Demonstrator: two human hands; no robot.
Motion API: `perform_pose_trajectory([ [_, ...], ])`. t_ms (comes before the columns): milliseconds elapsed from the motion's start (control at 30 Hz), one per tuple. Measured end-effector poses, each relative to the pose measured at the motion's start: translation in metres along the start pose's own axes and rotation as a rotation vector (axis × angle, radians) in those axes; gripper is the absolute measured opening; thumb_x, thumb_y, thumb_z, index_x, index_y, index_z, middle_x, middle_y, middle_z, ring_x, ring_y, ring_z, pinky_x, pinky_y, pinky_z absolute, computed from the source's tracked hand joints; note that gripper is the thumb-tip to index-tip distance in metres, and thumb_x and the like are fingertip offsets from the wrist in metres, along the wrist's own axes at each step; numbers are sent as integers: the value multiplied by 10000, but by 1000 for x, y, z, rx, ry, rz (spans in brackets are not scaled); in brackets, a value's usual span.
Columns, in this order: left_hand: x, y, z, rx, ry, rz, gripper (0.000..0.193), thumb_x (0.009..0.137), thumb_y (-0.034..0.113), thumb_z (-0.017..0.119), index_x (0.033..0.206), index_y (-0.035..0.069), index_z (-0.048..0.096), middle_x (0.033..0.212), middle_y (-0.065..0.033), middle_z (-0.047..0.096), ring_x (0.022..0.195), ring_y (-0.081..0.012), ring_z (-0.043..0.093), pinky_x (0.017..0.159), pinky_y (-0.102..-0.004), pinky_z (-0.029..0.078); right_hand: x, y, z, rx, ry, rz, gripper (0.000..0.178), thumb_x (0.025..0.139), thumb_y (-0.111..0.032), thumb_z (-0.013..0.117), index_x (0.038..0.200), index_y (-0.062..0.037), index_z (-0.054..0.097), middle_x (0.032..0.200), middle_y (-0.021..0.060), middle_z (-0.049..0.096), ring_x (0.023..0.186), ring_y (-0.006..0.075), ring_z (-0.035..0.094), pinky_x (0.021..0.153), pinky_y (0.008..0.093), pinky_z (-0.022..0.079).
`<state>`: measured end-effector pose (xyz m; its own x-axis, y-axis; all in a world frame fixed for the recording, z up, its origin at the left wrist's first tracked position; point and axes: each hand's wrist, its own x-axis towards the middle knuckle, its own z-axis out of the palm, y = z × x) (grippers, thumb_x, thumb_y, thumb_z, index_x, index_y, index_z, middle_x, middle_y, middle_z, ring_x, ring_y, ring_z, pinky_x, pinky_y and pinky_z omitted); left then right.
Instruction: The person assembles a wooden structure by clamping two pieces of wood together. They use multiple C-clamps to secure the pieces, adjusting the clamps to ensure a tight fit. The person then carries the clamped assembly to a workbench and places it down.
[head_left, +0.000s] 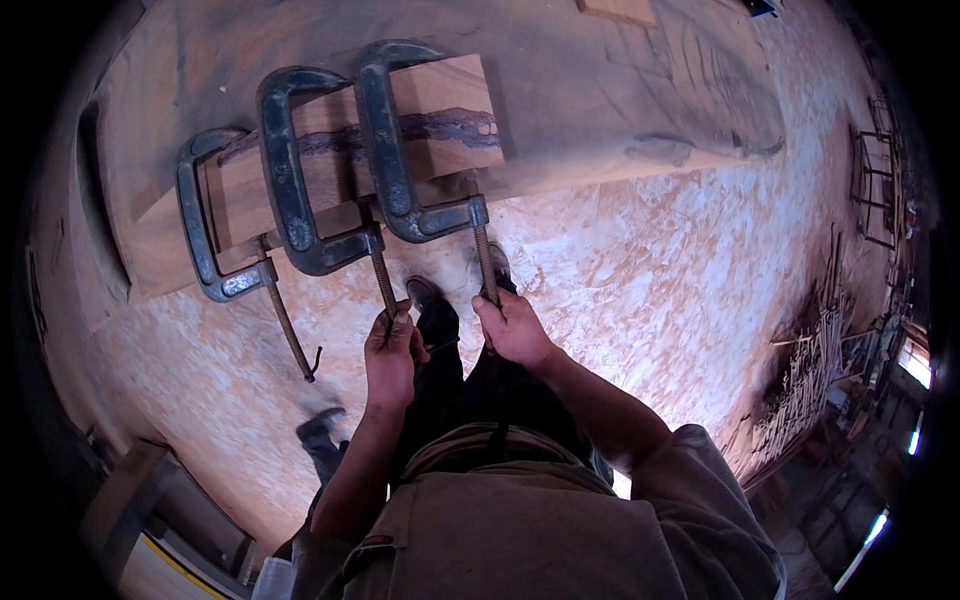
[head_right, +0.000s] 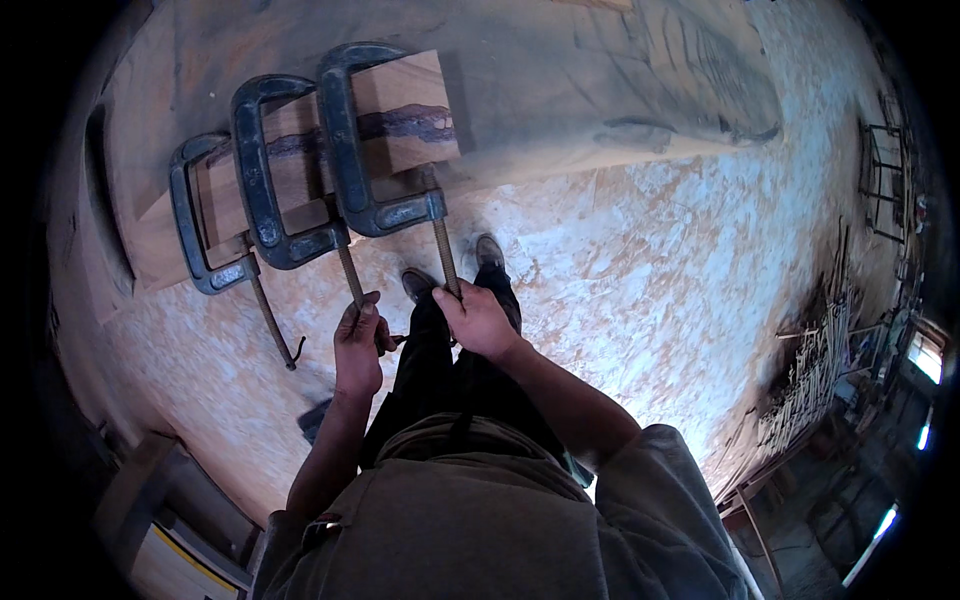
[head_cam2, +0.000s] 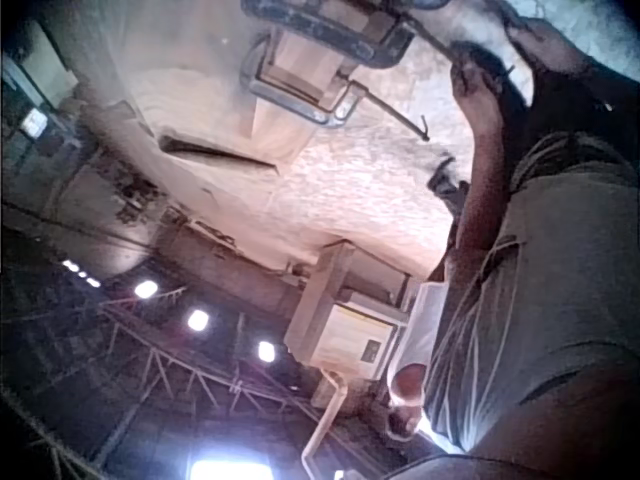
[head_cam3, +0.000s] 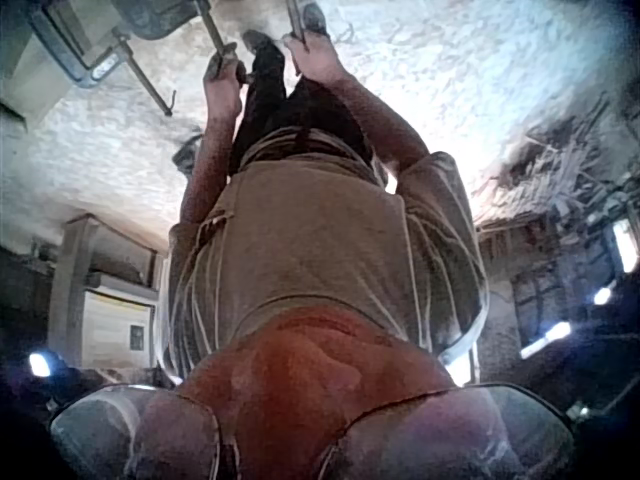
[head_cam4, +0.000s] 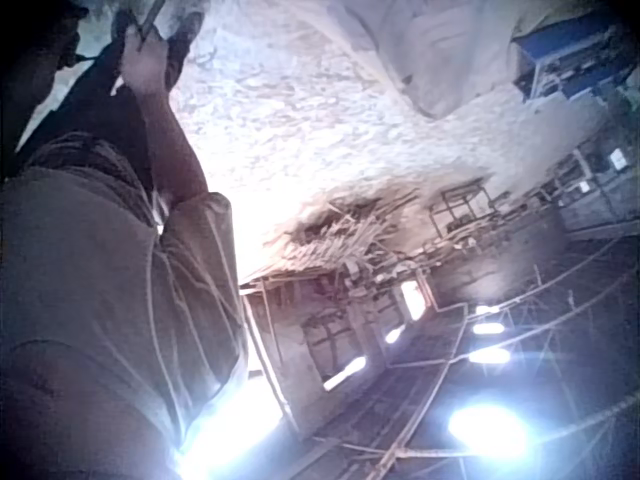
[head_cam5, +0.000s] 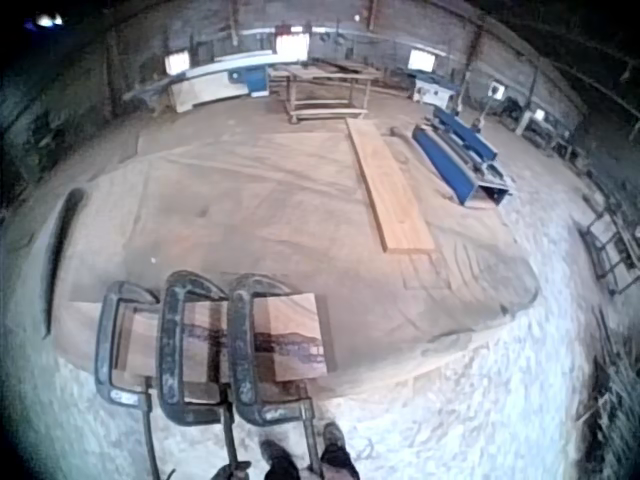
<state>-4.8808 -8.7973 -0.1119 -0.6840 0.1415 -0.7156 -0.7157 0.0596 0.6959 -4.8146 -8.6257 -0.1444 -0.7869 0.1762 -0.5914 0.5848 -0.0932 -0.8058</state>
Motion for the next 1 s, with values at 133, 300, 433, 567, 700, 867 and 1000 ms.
perform_pose_trajectory([
  [133, 0, 1, 2, 26, 3, 0, 248, 955, 197, 502, 1130, 29, 552, 636, 11, 477, 501, -70, 439, 474, -213, 395, -1, 0, 1, -84, 67, -33, 271, 946, -267, 491, 800, -40, 507, 522, 1, 480, 456, 96, 472, 437, 279, 391],
  [300, -2, 9, 0, 26, 4, -90, 222, 950, 244, 497, 1035, 46, 550, 622, -2, 489, 503, -85, 454, 470, -236, 402, 1, 15, 8, 8, 78, 38, 242, 946, -265, 499, 826, -56, 526, 551, -9, 474, 475, 83, 444, 441, 268, 382],
  [433, 10, 21, -2, -188, 68, 1, 344, 906, 197, 580, 1183, 12, 496, 789, -13, 552, 681, -92, 506, 563, -228, 422, -4, -2, 2, 118, 12, 37, 274, 969, -274, 449, 802, -60, 489, 495, 13, 478, 395, 87, 433, 377, 240, 329],
  [567, 11, 34, -47, 71, 97, 297, 417, 925, 141, 538, 1297, 0, 413, 942, -55, 586, 806, -127, 572, 759, -268, 477, -1, -4, -2, 160, -48, 16, 287, 971, -260, 438, 905, 10, 511, 496, 47, 491, 417, 125, 473, 409, 258, 375],
  [700, -9, 55, -94, -31, 239, 353, 410, 930, 177, 548, 1263, -29, 428, 935, -52, 583, 784, -127, 587, 727, -251, 477, 0, -3, 0, 247, -16, -4, 309, 980, -273, 414, 940, 16, 514, 501, 50, 487, 419, 126, 477, 424, 256, 385],
  [867, 7, 84, -181, 53, 503, 417, 436, 908, 229, 578, 1249, -16, 463, 916, -57, 585, 746, -127, 580, 673, -260, 490, 4, -7, 1, 348, 17, 43, 360, 976, -349, 403, 931, -7, 506, 514, 49, 454, 400, 141, 466, 368, 271, 369],
  [1000, 44, 117, -283, 92, 712, 417, 462, 894, 246, 590, 1252, -19, 469, 908, -63, 584, 728, -128, 573, 619, -271, 498, 1, -21, 10, 386, 60, 85, 354, 975, -357, 399, 904, -20, 486, 529, 41, 444, 382, 129, 427, 358, 271, 361],
])
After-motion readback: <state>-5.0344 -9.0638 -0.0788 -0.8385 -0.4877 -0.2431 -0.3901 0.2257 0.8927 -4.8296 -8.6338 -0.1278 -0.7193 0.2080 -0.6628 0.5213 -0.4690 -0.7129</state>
